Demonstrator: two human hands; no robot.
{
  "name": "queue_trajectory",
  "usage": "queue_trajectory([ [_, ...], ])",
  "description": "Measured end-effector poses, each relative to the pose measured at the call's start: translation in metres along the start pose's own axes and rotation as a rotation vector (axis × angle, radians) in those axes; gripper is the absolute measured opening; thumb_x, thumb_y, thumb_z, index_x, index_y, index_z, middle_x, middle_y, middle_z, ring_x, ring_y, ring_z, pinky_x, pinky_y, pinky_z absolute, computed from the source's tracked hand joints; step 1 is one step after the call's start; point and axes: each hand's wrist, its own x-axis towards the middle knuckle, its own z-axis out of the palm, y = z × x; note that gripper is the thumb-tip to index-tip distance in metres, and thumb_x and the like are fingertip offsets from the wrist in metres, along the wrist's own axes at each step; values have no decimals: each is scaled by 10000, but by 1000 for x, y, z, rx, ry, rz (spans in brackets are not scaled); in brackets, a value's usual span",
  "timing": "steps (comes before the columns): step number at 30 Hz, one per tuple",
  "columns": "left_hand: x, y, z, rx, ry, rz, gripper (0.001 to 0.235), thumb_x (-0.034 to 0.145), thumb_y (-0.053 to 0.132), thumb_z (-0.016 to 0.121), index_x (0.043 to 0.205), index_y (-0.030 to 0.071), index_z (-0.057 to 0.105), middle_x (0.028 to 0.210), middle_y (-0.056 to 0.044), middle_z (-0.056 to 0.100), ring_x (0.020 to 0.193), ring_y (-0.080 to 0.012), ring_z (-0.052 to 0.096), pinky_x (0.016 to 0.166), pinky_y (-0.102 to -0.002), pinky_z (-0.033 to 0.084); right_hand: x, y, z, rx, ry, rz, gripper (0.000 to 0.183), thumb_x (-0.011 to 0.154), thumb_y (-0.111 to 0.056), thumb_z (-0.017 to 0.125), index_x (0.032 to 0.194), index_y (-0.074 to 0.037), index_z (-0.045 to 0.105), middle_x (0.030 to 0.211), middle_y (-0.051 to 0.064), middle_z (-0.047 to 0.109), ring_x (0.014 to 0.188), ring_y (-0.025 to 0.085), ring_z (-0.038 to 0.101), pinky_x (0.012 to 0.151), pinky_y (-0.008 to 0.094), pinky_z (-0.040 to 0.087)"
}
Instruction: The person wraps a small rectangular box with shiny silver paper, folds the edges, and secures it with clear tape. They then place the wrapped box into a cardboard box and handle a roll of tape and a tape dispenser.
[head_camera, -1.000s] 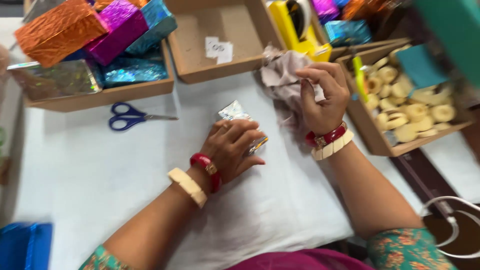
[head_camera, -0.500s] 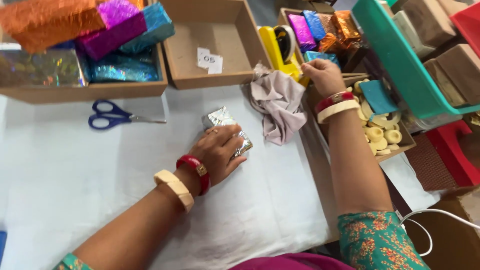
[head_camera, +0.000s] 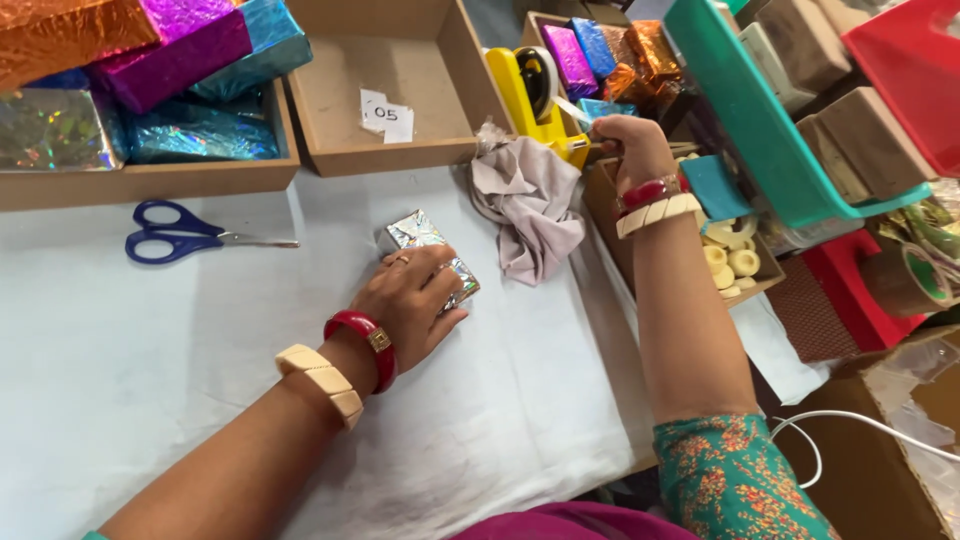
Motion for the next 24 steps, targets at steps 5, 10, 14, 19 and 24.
queue_trajectory([
  [5, 1, 0, 0, 3, -1, -7, 303, 816, 245, 803, 1007, 64, 654, 1281, -132, 591, 1175, -329, 598, 1012, -462, 474, -48, -21, 16, 28, 26, 96, 59, 853, -119, 718, 851, -61, 729, 757, 6, 671, 630, 88, 550, 576, 255, 395],
  [10, 0, 0, 0, 17, -12, 15, 297, 813, 243, 798, 1008, 68, 659, 1270, -134, 594, 1170, -328, 596, 1011, -463, 475, -73, -4, 29, 139, 36, 216, 90, 854, -134, 723, 896, -59, 696, 644, -5, 545, 454, 84, 449, 376, 233, 267],
  [14, 0, 0, -1, 36, 1, 20, 318, 817, 261, 802, 1015, 59, 657, 1282, -144, 594, 1178, -331, 583, 1019, -464, 467, -77, 7, 38, 101, 162, 156, 115, 883, -163, 730, 899, -65, 672, 643, -43, 568, 456, 71, 477, 362, 221, 265],
  [19, 1, 0, -4, 59, -5, 28, 305, 827, 278, 817, 996, 83, 654, 1285, -112, 609, 1208, -289, 571, 1082, -469, 422, -65, 39, 35, -110, 277, -18, 138, 881, -146, 769, 825, -48, 689, 641, -37, 602, 457, 68, 465, 389, 227, 329],
  [24, -1, 0, -7, 54, 56, 7, 308, 765, 303, 857, 950, 153, 662, 1212, -18, 625, 1293, -275, 535, 1078, -501, 332, -71, 43, 35, -460, 357, -288, 105, 840, -71, 784, 774, -22, 718, 726, -12, 712, 607, 11, 591, 568, 200, 505],
])
